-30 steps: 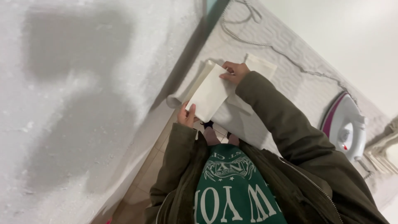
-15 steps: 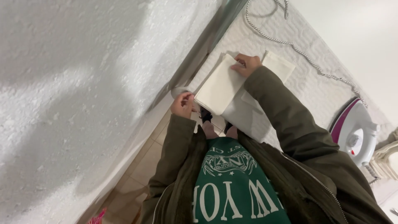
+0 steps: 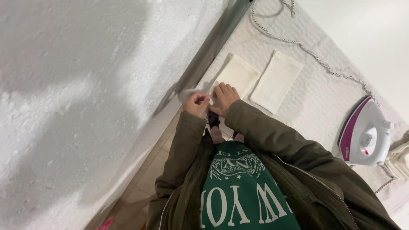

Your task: Ironing small rectangular pieces of white cloth on a flat surface.

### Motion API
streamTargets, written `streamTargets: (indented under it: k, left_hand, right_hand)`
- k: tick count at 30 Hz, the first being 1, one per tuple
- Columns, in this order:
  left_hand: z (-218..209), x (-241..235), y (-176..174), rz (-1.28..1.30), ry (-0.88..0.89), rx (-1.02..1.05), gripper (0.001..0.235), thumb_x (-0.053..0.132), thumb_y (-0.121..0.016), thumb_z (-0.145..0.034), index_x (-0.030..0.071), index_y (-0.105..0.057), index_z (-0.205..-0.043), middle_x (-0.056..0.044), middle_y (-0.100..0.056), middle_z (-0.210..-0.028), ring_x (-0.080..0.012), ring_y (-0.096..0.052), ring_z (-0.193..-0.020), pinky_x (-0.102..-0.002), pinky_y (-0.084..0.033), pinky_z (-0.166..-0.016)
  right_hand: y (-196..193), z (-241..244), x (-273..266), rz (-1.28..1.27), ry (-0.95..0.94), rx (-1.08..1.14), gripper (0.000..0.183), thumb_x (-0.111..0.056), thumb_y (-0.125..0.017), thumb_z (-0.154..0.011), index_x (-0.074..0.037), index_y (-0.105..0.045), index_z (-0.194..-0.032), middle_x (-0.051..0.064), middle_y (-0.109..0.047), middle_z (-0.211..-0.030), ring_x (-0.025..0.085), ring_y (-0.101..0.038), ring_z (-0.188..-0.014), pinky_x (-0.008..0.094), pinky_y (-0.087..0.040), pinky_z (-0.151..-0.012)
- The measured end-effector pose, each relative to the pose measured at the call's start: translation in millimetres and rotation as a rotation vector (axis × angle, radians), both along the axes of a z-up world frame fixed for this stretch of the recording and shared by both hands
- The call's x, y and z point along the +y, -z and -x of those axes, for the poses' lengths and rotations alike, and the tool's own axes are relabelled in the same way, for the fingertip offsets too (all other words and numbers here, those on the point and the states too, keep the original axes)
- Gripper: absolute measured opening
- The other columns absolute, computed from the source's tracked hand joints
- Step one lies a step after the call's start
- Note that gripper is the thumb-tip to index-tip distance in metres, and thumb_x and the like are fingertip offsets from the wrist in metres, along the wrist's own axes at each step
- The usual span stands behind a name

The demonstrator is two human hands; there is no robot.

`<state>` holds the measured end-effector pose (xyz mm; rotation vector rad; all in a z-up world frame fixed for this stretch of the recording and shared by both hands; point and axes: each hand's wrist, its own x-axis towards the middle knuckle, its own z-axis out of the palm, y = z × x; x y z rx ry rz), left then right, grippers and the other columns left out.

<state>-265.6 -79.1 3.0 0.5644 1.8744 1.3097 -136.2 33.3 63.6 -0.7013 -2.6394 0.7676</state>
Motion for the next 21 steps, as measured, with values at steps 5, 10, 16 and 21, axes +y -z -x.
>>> streamTargets:
  k: [5, 10, 16, 21]
  left_hand:
    - [-1.0, -16.5, 30.3, -0.226, -0.051, -0.225, 0.022, 0.022, -0.071, -0.100, 0.002, -0.068, -0.108, -0.005, -0.078, -0.092, -0.0093, -0.067, -0.077, -0.024, -0.054, -0.070]
    - [-11.1, -24.1, 23.7, -0.110, -0.149, 0.133, 0.025, 0.021, -0.073, -0.094, 0.000, -0.067, -0.107, -0.010, -0.069, -0.085, -0.0129, -0.063, -0.063, -0.027, -0.053, -0.055]
    - [-23.7, -18.4, 42.5, -0.100, -0.135, -0.078, 0.037, 0.038, -0.067, -0.100, 0.003, -0.066, -0.112, -0.008, -0.073, -0.086, -0.0102, -0.067, -0.067, -0.025, -0.056, -0.061]
    - [-33.7, -2.7, 21.5, -0.066, -0.108, 0.139, 0.059, 0.040, -0.083, -0.084, -0.001, -0.058, -0.118, -0.011, -0.070, -0.103, -0.0168, -0.067, -0.089, -0.034, -0.057, -0.075]
  right_hand:
    - [6.7, -12.7, 3.3, 0.024, 0.007, -0.039, 0.031, -0.013, -0.072, -0.082, -0.005, -0.057, -0.107, 0.015, -0.059, -0.101, 0.038, -0.059, -0.092, 0.049, -0.048, -0.080]
    - [-11.7, -10.3, -2.6, 0.140, 0.001, -0.069, 0.027, -0.008, -0.069, -0.087, -0.004, -0.058, -0.111, 0.018, -0.061, -0.101, 0.040, -0.062, -0.093, 0.050, -0.052, -0.080]
    - [21.7, -12.2, -6.7, 0.249, -0.087, 0.006, 0.026, -0.012, -0.071, -0.091, -0.004, -0.059, -0.112, 0.019, -0.064, -0.102, 0.039, -0.065, -0.093, 0.045, -0.054, -0.080]
    - [55.0, -42.3, 103.6, 0.022, 0.235, -0.091, 0.046, -0.027, -0.081, -0.086, -0.008, -0.063, -0.124, 0.014, -0.067, -0.116, 0.033, -0.064, -0.104, 0.045, -0.052, -0.093]
